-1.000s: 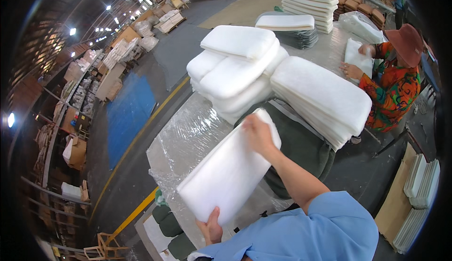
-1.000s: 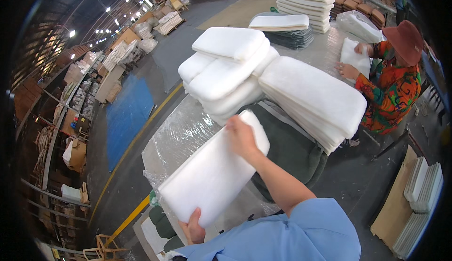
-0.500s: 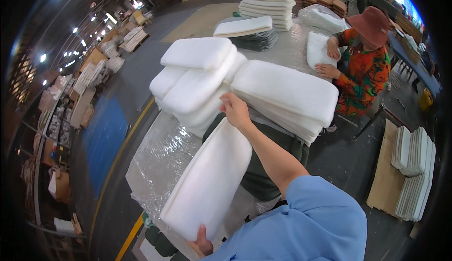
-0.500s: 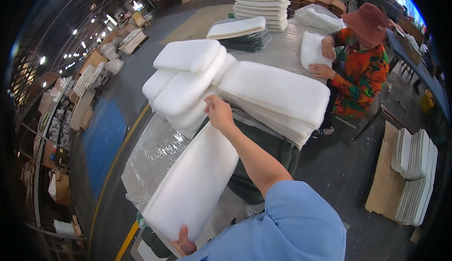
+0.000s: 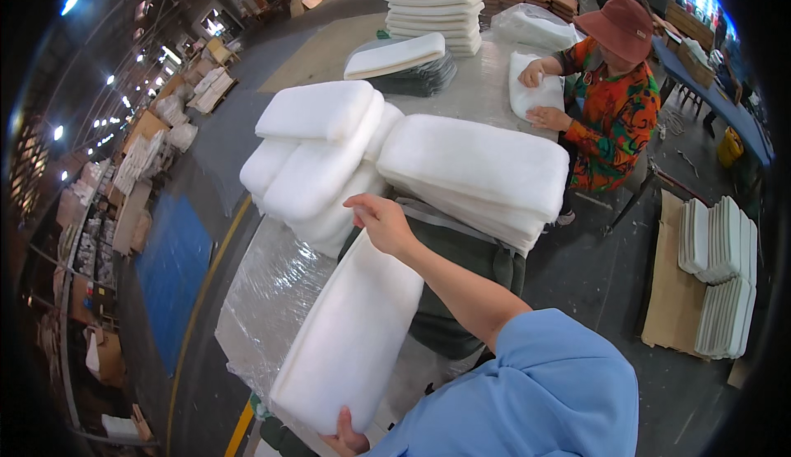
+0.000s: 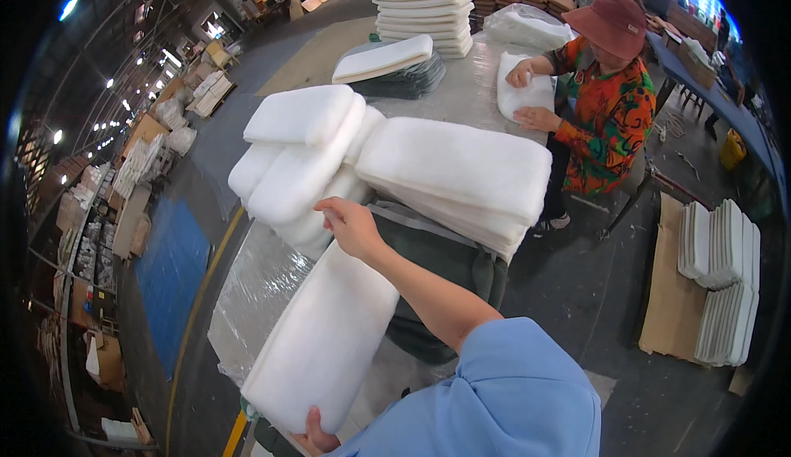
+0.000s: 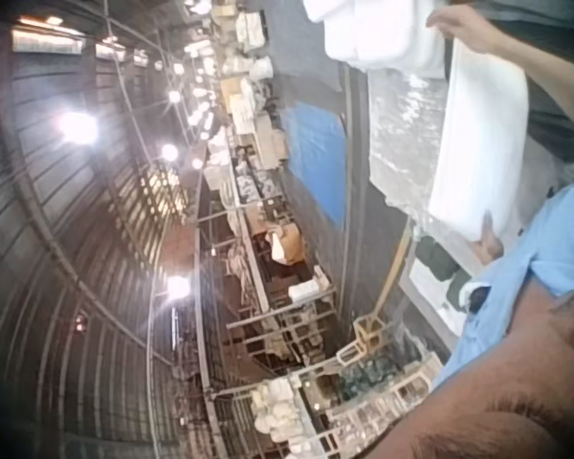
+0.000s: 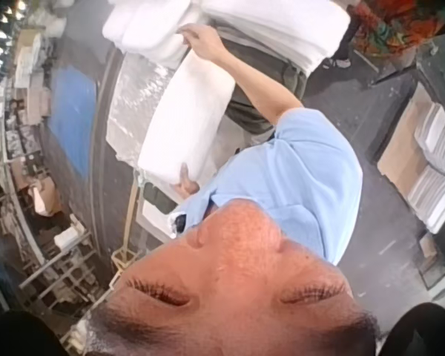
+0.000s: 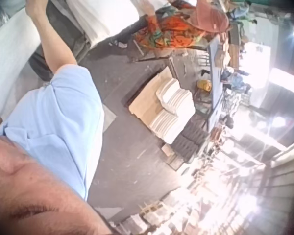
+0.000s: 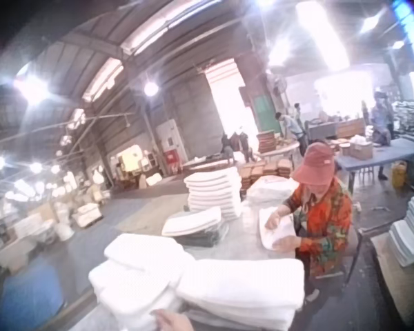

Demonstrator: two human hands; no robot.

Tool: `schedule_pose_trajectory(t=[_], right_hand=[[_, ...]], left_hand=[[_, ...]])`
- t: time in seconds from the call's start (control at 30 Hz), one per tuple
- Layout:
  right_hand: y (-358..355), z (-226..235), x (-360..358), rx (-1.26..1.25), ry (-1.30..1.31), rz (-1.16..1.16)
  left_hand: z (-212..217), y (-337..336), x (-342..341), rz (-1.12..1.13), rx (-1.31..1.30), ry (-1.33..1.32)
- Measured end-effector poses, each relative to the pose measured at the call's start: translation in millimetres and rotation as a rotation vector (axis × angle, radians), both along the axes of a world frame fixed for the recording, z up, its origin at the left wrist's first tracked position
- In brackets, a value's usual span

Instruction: The person inserts white foam inserts into green fabric covers on a work table. They fold the foam, align the cover, and tuck the foam inside, then place the finished cushion on a nearby pallet. The process is repeated for multiple cushions.

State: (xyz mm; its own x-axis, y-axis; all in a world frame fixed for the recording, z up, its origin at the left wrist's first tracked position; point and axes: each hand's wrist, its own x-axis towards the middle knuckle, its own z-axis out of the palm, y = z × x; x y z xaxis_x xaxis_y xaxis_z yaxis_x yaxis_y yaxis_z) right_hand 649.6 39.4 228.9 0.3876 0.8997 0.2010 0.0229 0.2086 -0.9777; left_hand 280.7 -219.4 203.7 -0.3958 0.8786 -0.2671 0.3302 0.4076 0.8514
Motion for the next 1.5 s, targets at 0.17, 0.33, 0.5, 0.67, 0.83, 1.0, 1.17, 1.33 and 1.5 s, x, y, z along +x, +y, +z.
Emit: schedule_pose_trajectory(t=[0.17,0.33,0.5,0.67,0.83,1.0,1.17,1.33,1.5], right_hand=[[-40.3,-39.5,6.6,-0.114,0.342,0.054],[-109.3,-88.2,45.3,-0.329,0.579,0.064],[-146.8,-102.8,50.3,-0.403,0.45,0.136],[-151.6,-85.0,13.4,-0.379,0.424,0.308],[-173.2,-91.0,-9.9,-0.495,0.395,0.363],[-227.0,-104.3,-1.5,-0.628,0.379,0.263],[-263.7,-115.0,17.8,-0.646,0.43,0.157],[-260.3,-105.7,22.0,-0.57,0.508,0.154],[-232.4,-97.8,-2.2,-0.573,0.609,0.25]], left_hand=[[-19.8,5.7,-22.5,0.167,-0.001,-0.362],[110.0,4.5,-32.2,0.14,0.034,-0.308],[234.4,16.6,-127.8,-0.147,0.076,-0.08],[331.3,100.7,-44.8,-1.172,-0.515,0.467],[170.3,175.6,8.1,-1.866,-0.928,0.78],[-8.8,170.9,80.6,-2.242,-1.097,0.943],[-87.9,164.7,150.0,-2.371,-0.969,0.89],[-70.7,169.7,165.3,-2.255,-0.608,0.989],[-29.3,141.1,149.3,-1.58,0.03,0.711]])
